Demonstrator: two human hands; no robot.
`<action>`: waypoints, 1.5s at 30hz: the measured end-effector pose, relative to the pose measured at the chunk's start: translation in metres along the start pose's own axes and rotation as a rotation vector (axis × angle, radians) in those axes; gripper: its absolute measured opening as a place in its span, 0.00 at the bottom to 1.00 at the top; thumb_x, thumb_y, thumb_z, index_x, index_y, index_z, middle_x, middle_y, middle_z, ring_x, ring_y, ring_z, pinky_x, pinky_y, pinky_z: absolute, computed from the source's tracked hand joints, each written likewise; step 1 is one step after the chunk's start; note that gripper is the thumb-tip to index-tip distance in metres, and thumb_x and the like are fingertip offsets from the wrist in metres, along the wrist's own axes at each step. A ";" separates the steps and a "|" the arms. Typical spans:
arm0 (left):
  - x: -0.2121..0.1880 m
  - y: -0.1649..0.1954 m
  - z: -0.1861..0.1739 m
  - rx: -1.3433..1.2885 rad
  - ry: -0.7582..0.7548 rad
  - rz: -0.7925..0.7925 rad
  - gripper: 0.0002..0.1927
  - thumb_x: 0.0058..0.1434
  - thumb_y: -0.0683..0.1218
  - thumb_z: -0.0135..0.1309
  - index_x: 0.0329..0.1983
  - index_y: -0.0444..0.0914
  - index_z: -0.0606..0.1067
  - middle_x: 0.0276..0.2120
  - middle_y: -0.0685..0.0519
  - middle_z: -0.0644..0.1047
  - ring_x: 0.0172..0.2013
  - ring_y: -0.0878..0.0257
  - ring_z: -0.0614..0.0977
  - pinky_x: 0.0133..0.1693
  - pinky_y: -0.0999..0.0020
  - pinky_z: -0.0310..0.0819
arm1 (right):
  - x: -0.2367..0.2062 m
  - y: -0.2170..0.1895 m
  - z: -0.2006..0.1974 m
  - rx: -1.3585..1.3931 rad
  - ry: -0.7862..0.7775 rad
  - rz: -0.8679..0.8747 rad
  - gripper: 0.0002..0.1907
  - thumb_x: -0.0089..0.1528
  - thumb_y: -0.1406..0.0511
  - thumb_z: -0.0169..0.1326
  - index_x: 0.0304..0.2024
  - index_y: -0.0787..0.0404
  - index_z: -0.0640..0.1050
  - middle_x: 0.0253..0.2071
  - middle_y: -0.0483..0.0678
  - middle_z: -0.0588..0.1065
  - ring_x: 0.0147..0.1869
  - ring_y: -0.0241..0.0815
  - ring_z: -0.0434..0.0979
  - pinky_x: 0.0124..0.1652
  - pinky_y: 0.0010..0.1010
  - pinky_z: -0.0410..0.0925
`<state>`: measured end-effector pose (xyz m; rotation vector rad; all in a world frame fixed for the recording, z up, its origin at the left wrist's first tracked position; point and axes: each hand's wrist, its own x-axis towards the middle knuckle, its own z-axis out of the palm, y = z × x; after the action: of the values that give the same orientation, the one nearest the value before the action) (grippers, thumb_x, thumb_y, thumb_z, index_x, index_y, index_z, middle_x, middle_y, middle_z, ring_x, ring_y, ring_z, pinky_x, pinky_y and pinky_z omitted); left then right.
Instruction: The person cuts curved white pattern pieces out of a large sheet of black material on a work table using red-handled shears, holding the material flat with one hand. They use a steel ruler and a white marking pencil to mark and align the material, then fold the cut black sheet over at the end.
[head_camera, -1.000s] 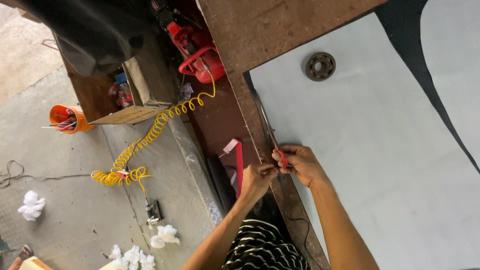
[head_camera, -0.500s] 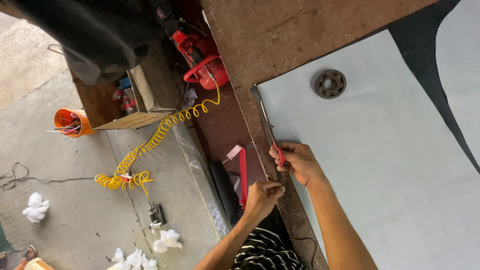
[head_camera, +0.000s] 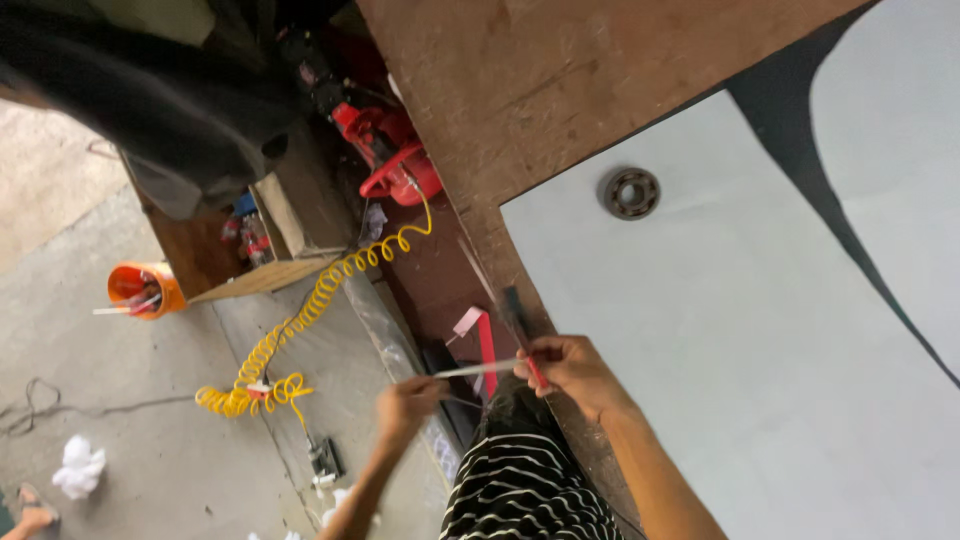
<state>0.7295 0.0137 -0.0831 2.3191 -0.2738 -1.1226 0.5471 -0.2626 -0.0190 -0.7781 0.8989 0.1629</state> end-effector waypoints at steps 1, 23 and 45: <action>0.008 -0.020 -0.037 -0.113 0.125 -0.096 0.14 0.60 0.49 0.60 0.44 0.37 0.85 0.29 0.54 0.85 0.22 0.68 0.79 0.25 0.74 0.74 | -0.010 0.004 0.003 0.006 -0.010 -0.015 0.11 0.55 0.73 0.61 0.42 0.69 0.82 0.31 0.50 0.81 0.28 0.34 0.76 0.27 0.25 0.71; 0.169 0.279 -0.007 0.387 -0.176 0.920 0.18 0.59 0.47 0.59 0.50 0.34 0.76 0.43 0.41 0.82 0.46 0.47 0.83 0.46 0.55 0.76 | -0.131 0.128 -0.025 0.756 0.232 -0.279 0.24 0.52 0.65 0.65 0.46 0.73 0.76 0.35 0.49 0.76 0.36 0.36 0.74 0.35 0.25 0.68; 0.290 0.356 -0.012 0.793 -1.275 0.279 0.16 0.62 0.45 0.57 0.49 0.30 0.81 0.38 0.46 0.84 0.33 0.64 0.85 0.35 0.72 0.79 | 0.091 0.033 0.263 1.227 0.555 -0.324 0.08 0.54 0.76 0.62 0.32 0.67 0.75 0.24 0.43 0.71 0.26 0.33 0.66 0.29 0.25 0.62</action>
<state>0.9404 -0.3946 -0.0728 1.5865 -1.6647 -2.4771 0.7585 -0.0789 -0.0069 0.2239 1.1503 -0.8699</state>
